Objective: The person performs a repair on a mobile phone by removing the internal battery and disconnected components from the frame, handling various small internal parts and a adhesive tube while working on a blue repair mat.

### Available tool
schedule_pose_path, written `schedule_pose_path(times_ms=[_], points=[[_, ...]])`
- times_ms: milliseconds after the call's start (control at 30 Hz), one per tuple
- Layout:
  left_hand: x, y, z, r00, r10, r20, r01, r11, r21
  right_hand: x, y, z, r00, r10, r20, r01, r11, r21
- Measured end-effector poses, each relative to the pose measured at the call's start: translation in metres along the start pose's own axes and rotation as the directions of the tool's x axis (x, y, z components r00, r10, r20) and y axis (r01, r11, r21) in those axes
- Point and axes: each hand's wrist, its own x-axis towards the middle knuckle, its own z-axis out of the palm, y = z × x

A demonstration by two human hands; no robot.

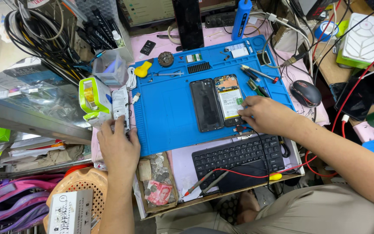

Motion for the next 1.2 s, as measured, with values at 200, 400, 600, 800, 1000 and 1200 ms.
schedule_pose_path(times_ms=[200,400,600,800,1000,1200], points=[[-0.005,-0.010,0.009,0.991,-0.053,-0.122,0.042,0.995,-0.091,0.000,0.000,0.001,0.999,-0.034,-0.020,0.033,0.999,-0.023],[-0.021,-0.006,-0.026,0.966,-0.087,-0.243,0.028,0.971,-0.239,0.002,-0.007,-0.008,0.998,0.047,0.034,-0.047,0.999,-0.019],[-0.025,-0.012,-0.017,0.912,-0.120,0.392,0.387,0.569,-0.726,0.012,-0.042,-0.035,0.990,0.088,-0.114,-0.075,0.990,0.117],[-0.041,0.011,0.006,0.817,0.199,0.541,0.483,0.275,-0.831,0.014,-0.088,-0.043,0.992,-0.121,-0.046,0.119,0.704,0.700],[-0.040,0.025,0.003,0.764,0.236,0.601,0.557,0.229,-0.798,0.017,-0.088,-0.039,0.937,0.120,0.328,-0.324,0.650,0.687],[-0.047,0.034,0.005,0.771,0.251,0.585,0.548,0.207,-0.810,0.015,-0.083,-0.022,0.959,0.262,0.112,-0.259,0.640,0.723]])
